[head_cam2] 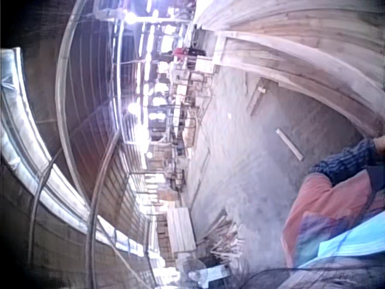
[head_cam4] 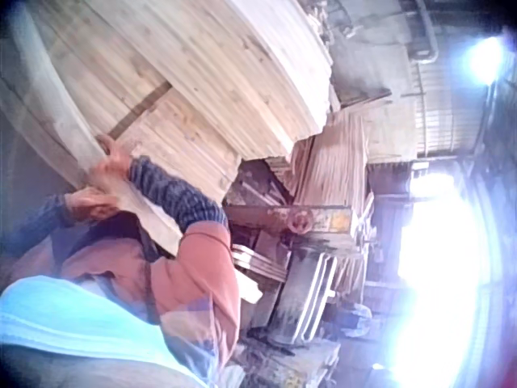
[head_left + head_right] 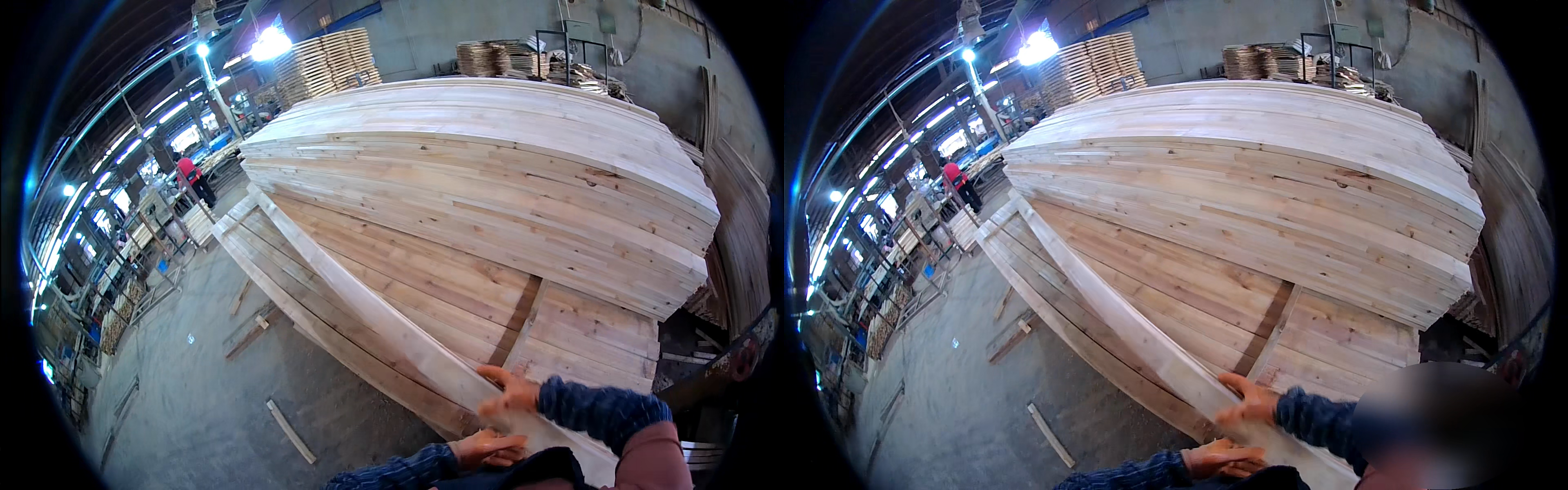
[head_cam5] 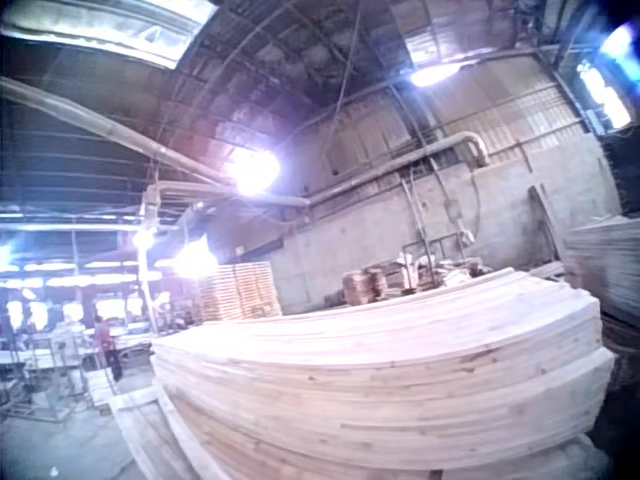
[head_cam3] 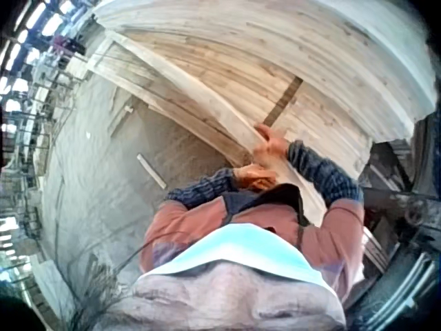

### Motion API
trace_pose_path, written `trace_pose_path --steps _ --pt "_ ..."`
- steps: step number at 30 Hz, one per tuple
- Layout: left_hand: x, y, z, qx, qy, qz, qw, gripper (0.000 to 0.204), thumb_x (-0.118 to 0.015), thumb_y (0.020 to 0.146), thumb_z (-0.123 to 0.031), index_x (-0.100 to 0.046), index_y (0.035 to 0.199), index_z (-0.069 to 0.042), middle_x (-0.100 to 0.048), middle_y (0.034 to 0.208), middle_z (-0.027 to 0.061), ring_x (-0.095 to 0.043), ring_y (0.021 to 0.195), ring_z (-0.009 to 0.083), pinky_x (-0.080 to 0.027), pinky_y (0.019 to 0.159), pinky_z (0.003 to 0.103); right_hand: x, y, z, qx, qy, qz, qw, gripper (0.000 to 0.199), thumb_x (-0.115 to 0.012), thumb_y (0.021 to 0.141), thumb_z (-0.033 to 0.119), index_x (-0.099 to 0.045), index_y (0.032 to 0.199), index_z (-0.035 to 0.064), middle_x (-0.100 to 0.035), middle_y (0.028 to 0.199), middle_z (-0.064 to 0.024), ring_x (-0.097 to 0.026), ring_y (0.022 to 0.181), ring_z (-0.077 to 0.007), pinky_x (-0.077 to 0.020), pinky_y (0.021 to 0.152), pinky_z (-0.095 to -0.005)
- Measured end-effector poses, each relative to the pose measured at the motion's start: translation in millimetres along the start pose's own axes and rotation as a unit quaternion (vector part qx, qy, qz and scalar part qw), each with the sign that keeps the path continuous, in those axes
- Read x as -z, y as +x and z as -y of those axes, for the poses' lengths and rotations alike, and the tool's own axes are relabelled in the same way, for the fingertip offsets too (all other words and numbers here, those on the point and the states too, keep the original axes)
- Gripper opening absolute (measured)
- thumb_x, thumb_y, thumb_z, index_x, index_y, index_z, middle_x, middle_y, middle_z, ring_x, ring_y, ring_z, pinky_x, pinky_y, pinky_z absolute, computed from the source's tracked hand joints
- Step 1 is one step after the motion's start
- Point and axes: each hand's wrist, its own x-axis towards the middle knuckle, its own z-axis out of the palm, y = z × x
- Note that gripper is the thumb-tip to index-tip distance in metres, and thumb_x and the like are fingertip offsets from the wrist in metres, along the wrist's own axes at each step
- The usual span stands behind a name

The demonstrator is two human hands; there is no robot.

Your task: The person uses a wooden stick to clear debris from a large machine and then moves wooden boards from a stack into a roller machine.

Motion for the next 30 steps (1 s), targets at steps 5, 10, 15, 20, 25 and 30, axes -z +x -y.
trace_pose_path --steps 5,10,15,20,25,30 --pt "5.1 -60.1 -47.4 -0.093 0.279 -0.085 0.952 0.055 -0.073 0.094 -0.027 -0.054 0.138 -0.001 -0.068 0.121 0.0138 -0.066 0.107 0.0188 -0.055 0.09 0.028 -1.6 -97.8 -45.8 -0.07 -0.114 -0.057 0.989 0.111 -0.083 0.069 0.052 -0.028 0.158 0.0144 -0.042 0.151 -0.0241 -0.044 0.138 -0.0365 -0.0335 0.116 -0.0447" --pt "7.7 -85.2 -158.9 -0.294 0.832 -0.254 0.397 0.076 -0.076 0.072 -0.044 -0.056 0.14 -0.015 -0.058 0.138 0.0176 -0.054 0.129 0.0336 -0.043 0.108 0.047 -9.8 -216.9 -64.6 -0.156 -0.28 -0.139 0.937 0.095 -0.082 0.07 0.036 -0.04 0.153 0.0223 -0.055 0.135 -0.0237 -0.054 0.125 -0.0414 -0.0422 0.108 -0.0459" --pt "98.5 -66.8 -213.7 -0.158 0.942 -0.161 0.248 0.095 -0.086 0.057 -0.043 -0.052 0.139 -0.01 -0.056 0.14 0.0175 -0.049 0.134 0.0342 -0.035 0.115 0.049 -27.8 -284.8 -116.0 -0.11 -0.374 -0.233 0.891 0.098 -0.082 0.07 0.027 -0.034 0.155 0.0301 -0.057 0.134 -0.0202 -0.061 0.116 -0.0402 -0.0495 0.099 -0.0502" --pt "95.8 -35.1 -194.8 -0.155 0.947 -0.096 0.266 0.072 -0.072 0.074 -0.033 -0.052 0.135 -0.001 -0.059 0.126 0.0227 -0.055 0.118 0.041 -0.043 0.103 0.051 -44.5 -312.3 -142.3 -0.106 -0.338 -0.241 0.903 0.11 -0.081 0.069 0.022 -0.021 0.16 0.0346 -0.054 0.139 -0.0181 -0.057 0.121 -0.0371 -0.0448 0.102 -0.049" --pt "73.2 -41.9 -170.9 -0.036 0.949 -0.152 0.275 0.077 -0.071 0.074 -0.038 -0.05 0.139 -0.003 -0.058 0.129 0.0217 -0.054 0.121 0.0397 -0.043 0.104 0.048 -46.1 -340.7 -178.7 -0.064 -0.383 -0.296 0.873 0.113 -0.079 0.061 0.016 -0.026 0.159 0.0337 -0.058 0.134 -0.0161 -0.06 0.118 -0.0364 -0.0486 0.099 -0.0486" --pt "-31.3 35.5 -96.8 -0.125 0.955 -0.109 0.246 0.085 -0.079 0.066 -0.043 -0.053 0.137 -0.003 -0.065 0.119 0.021 -0.062 0.111 0.0403 -0.049 0.098 0.049 -65.6 -445.1 -231.1 -0.162 -0.453 -0.425 0.767 0.103 -0.073 0.067 0.009 -0.028 0.158 0.0285 -0.05 0.146 -0.0142 -0.047 0.137 -0.0332 -0.0351 0.115 -0.0476"
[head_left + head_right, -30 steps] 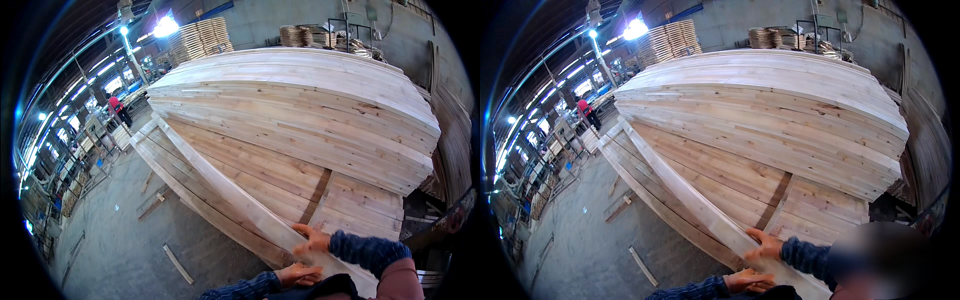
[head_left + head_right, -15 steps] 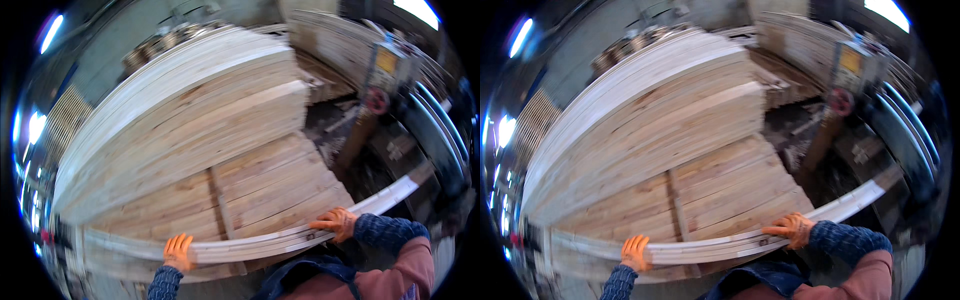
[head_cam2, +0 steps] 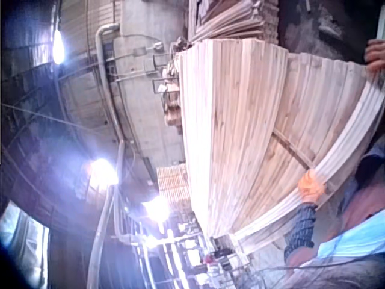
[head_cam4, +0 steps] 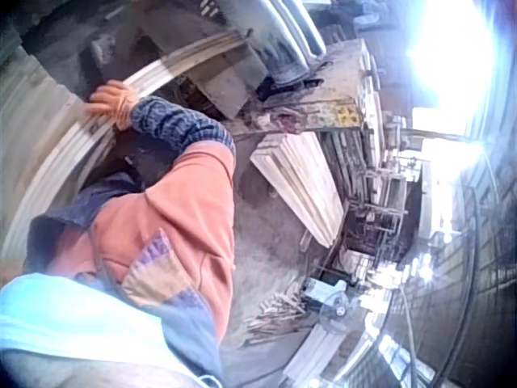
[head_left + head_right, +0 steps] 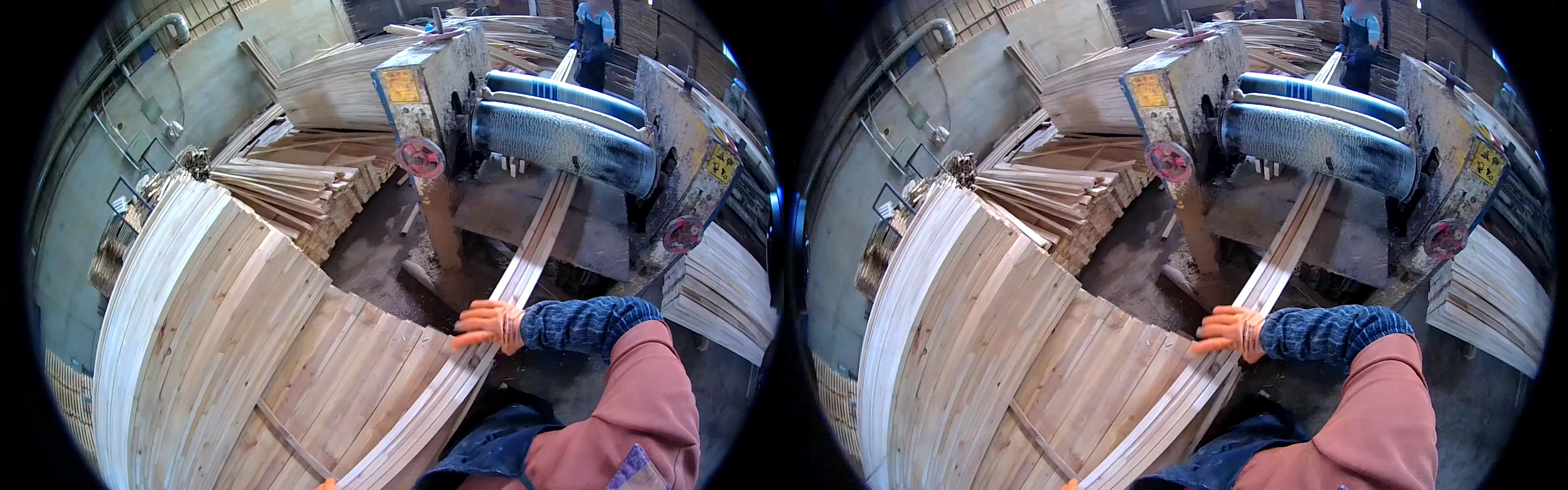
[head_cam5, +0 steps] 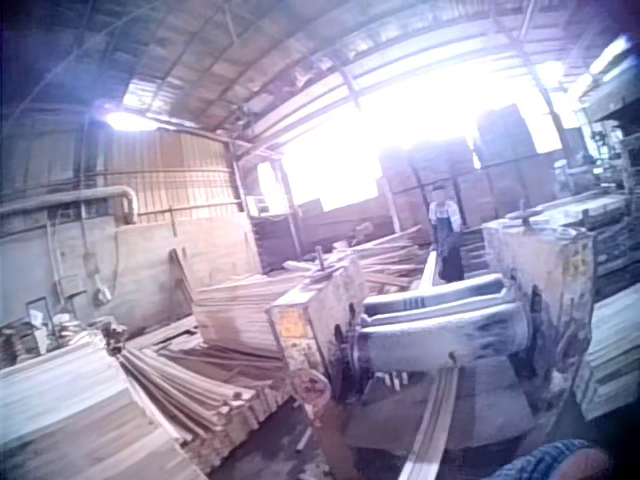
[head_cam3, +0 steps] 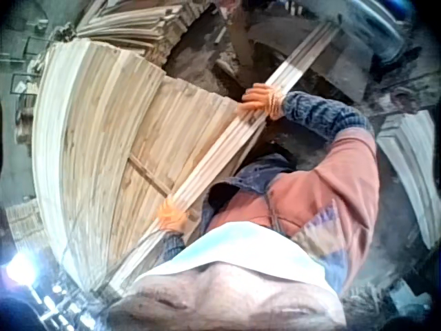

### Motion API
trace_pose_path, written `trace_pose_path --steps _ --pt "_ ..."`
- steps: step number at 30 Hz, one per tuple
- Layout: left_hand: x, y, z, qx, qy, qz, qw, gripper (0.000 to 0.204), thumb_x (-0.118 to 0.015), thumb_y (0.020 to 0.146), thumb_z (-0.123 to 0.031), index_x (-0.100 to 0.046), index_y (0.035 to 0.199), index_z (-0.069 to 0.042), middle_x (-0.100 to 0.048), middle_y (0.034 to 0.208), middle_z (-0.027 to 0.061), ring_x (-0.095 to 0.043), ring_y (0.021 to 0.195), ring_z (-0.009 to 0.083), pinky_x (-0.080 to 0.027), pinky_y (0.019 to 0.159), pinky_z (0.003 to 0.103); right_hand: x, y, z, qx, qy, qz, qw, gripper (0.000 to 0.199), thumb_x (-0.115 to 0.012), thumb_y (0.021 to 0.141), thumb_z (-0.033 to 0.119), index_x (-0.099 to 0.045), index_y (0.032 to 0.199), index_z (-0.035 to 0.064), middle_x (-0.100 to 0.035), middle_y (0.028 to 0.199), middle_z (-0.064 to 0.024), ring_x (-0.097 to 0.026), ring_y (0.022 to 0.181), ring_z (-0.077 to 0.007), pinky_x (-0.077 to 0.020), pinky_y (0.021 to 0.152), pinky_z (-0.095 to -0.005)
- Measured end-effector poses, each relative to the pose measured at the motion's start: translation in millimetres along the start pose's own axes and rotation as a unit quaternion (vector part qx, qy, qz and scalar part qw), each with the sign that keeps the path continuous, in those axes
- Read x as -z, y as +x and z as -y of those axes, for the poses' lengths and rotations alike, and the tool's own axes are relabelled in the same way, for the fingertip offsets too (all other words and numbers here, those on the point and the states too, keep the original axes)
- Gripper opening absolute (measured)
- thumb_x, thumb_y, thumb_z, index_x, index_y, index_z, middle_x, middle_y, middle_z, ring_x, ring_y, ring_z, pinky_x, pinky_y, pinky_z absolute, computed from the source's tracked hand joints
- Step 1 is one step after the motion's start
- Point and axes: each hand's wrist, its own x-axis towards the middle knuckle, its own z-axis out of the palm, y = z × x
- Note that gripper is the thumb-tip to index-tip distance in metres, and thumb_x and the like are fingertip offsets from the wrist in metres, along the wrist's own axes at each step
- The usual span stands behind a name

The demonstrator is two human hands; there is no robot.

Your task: The person uses a wooden stick to clear debris from a large machine and then moves wooden boards from a stack into a roller machine.

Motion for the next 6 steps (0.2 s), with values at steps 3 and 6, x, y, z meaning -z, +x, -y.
trace_pose_path --steps 3,6 --pt "-50.2 43.8 2.8 0.08 0.027 0.104 0.991 0.092 -0.083 0.061 -0.044 -0.053 0.137 -0.004 -0.064 0.122 0.0215 -0.062 0.113 0.0395 -0.049 0.1 0.048 17.3 12.2 5.9 -0.105 -0.061 0.033 0.992 0.102 -0.071 0.072 0.01 -0.023 0.159 0.0295 -0.04 0.157 -0.0131 -0.037 0.146 -0.0332 -0.0209 0.124 -0.0475" --pt "-69.9 77.8 -18.7 0.056 -0.066 0.146 0.985 0.098 -0.084 0.06 -0.047 -0.049 0.142 -0.006 -0.059 0.132 0.0206 -0.057 0.121 0.0394 -0.044 0.106 0.046 10.4 8.2 17.2 -0.116 -0.016 0.089 0.989 0.102 -0.069 0.079 0.015 -0.012 0.162 0.0301 -0.03 0.163 -0.0117 -0.027 0.151 -0.0324 -0.0125 0.126 -0.048"
